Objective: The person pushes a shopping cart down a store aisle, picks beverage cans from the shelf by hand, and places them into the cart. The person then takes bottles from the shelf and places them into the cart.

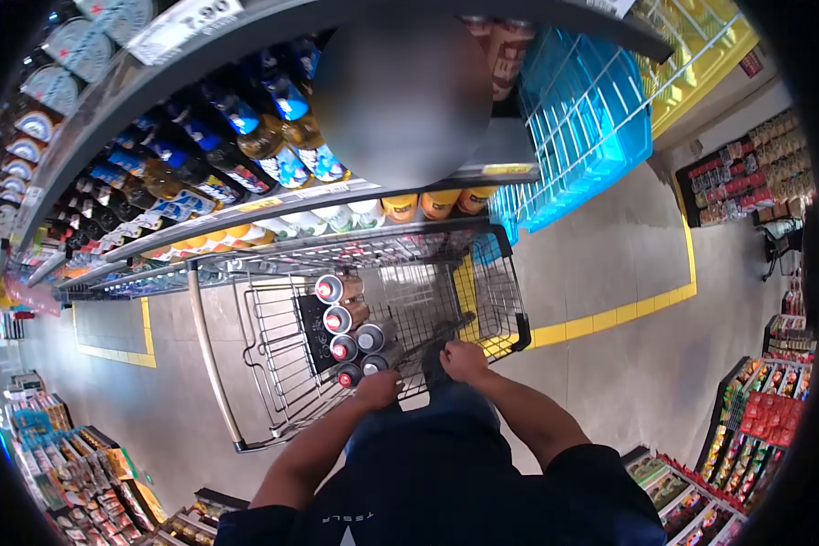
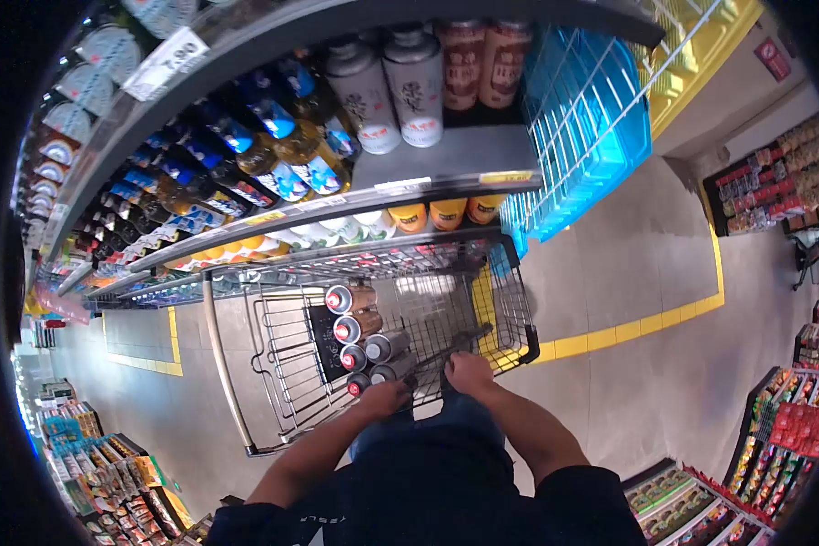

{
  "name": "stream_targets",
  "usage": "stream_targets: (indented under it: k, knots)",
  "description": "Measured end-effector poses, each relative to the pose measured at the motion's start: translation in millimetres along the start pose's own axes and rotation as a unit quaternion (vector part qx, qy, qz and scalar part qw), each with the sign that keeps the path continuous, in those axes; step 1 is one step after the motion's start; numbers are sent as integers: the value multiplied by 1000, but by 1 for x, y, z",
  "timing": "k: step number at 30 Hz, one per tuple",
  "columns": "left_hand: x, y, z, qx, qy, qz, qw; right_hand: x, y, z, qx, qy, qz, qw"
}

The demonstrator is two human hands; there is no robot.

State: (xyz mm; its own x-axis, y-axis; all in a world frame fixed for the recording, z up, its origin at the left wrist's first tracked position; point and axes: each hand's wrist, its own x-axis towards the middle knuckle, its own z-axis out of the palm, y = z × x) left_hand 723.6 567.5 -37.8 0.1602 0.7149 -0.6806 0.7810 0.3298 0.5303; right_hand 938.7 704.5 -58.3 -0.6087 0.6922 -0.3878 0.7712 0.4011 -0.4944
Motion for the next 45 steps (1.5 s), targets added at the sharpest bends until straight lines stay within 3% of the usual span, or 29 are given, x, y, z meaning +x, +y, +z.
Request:
stream_targets:
  k: [2, 4, 6, 7, 9, 10, 11, 12, 14, 15, 18, 22, 25, 28, 31, 34, 36, 38, 39, 41, 45]
  knots:
    - [-11, 8, -8, -11, 17, -24, 1000, 14, -4, -9, -14, -90, 6, 996]
    - [-20, 14, -12, -14, 19, -32, 999, 44, -38, -60, 7, 49, -72, 996]
    - [-29, 14, -8, -32, 24, -34, 999, 85, -78, -134, 2, 266, -189, 945]
    - [-32, 10, 1, -38, 70, -10, 997, 104, -102, -187, 2, 291, -197, 936]
    - [-38, 0, 20, -50, 157, 35, 986, 129, -143, -286, -8, 418, -238, 877]
    - [-40, 3, 25, -40, 184, 4, 982, 136, -168, -329, 43, 509, -264, 818]
    - [-42, 8, 20, -15, 185, -13, 983, 149, -176, -363, -5, 506, -225, 832]
    - [-45, 15, 16, 8, 182, -30, 983, 155, -190, -395, -60, 443, -141, 883]
    - [-46, 22, 13, 17, 191, -57, 980, 185, -201, -432, -144, 373, -59, 915]
    - [-45, 23, 14, 10, 190, -64, 980, 203, -203, -442, -171, 376, -64, 908]
    - [-42, 19, 13, -7, 182, -85, 980, 234, -194, -442, -220, 492, -178, 823]
    - [-46, 26, 7, -23, 156, -123, 980, 243, -197, -459, -239, 360, -131, 892]
    - [-45, 25, 8, -8, 169, -120, 978, 243, -191, -457, -201, 358, -113, 905]
    - [-47, 26, 8, -5, 179, -118, 977, 241, -182, -447, -193, 432, -123, 872]
    - [-48, 28, 6, -19, 179, -123, 976, 216, -179, -450, -201, 352, -80, 911]
    - [-42, 19, 15, -14, 179, -107, 978, 198, -153, -436, -173, 447, -173, 860]
    - [-42, 18, 13, -2, 182, -97, 978, 180, -143, -444, -113, 336, -59, 933]
    - [-45, 20, 12, 6, 191, -89, 977, 156, -134, -436, -41, 364, -46, 930]
    - [-39, 10, 23, -9, 200, -76, 977, 138, -129, -422, 1, 443, -91, 892]
    - [-38, 4, 26, -25, 197, -75, 977, 94, -125, -401, 109, 462, -130, 870]
    - [-34, -1, 32, -97, 289, -25, 952, 10, -132, -347, 130, 526, -173, 823]
